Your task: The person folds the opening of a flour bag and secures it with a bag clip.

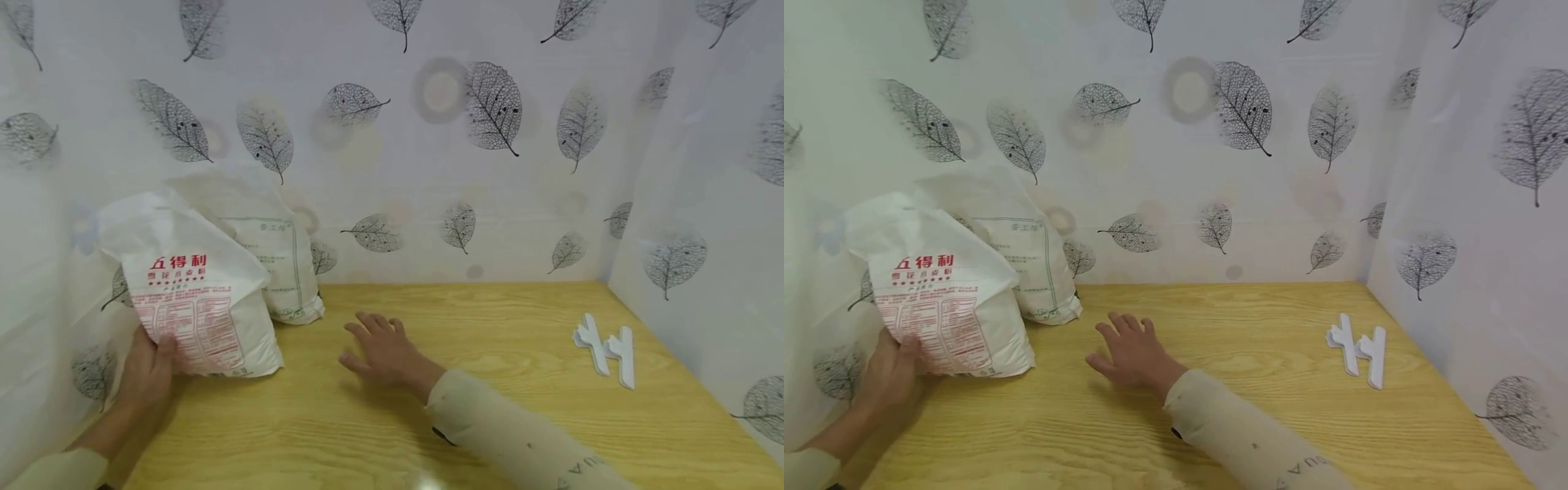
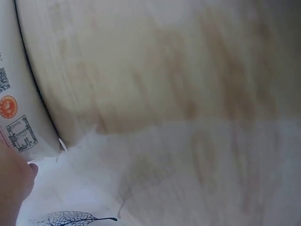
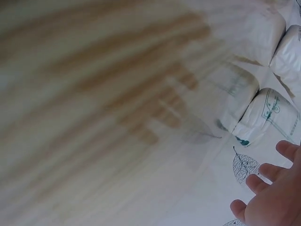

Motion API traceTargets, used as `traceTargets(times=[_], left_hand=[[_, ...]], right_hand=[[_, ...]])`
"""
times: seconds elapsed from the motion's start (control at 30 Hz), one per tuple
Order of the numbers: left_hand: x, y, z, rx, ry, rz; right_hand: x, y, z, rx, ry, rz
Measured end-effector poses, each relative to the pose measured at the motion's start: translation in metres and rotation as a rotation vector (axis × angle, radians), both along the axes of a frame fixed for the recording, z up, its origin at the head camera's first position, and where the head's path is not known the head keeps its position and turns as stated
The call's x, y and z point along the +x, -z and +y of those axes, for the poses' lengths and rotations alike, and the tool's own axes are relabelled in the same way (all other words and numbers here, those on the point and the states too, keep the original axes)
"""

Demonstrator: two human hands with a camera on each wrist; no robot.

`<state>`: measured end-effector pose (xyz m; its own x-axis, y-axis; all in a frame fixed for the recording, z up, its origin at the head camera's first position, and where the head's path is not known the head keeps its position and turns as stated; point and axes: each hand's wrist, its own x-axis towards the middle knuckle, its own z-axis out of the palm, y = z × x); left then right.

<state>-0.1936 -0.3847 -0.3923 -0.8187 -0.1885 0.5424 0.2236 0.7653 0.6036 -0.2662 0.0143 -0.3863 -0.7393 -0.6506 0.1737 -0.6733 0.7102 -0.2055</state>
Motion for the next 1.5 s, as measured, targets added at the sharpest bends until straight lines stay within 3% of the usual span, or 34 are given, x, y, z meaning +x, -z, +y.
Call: traceTargets(times=[0.4, 0.77, 1.03, 1.2, 1.37, 1.5], left_hand=[[-0.004, 0.005, 0.000, 0.079, -0.040, 0.041], [-0.008, 0.013, -0.003, 0.075, -0.061, -0.012], [-0.015, 0.009, -0.003, 0.099, -0.018, 0.050], [-0.014, 0.006, -0.001, 0.131, -0.032, 0.022], [-0.012, 0.007, -0.001, 0.165, -0.019, 0.044], [-0.014, 0.009, -0.003, 0.181, 0.010, 0.069]], right_hand=[[0.006, 0.002, -0.032, 0.031, -0.019, 0.014], [0.018, 0.004, -0.068, 0.121, -0.058, 0.018], [0.019, -0.001, -0.091, 0.128, -0.075, 0.032], [0.019, -0.002, -0.104, 0.118, -0.073, 0.016], [0.025, 0.001, -0.113, 0.219, -0.103, 0.079], [0.027, 0.001, -0.113, 0.245, -0.077, 0.083]])
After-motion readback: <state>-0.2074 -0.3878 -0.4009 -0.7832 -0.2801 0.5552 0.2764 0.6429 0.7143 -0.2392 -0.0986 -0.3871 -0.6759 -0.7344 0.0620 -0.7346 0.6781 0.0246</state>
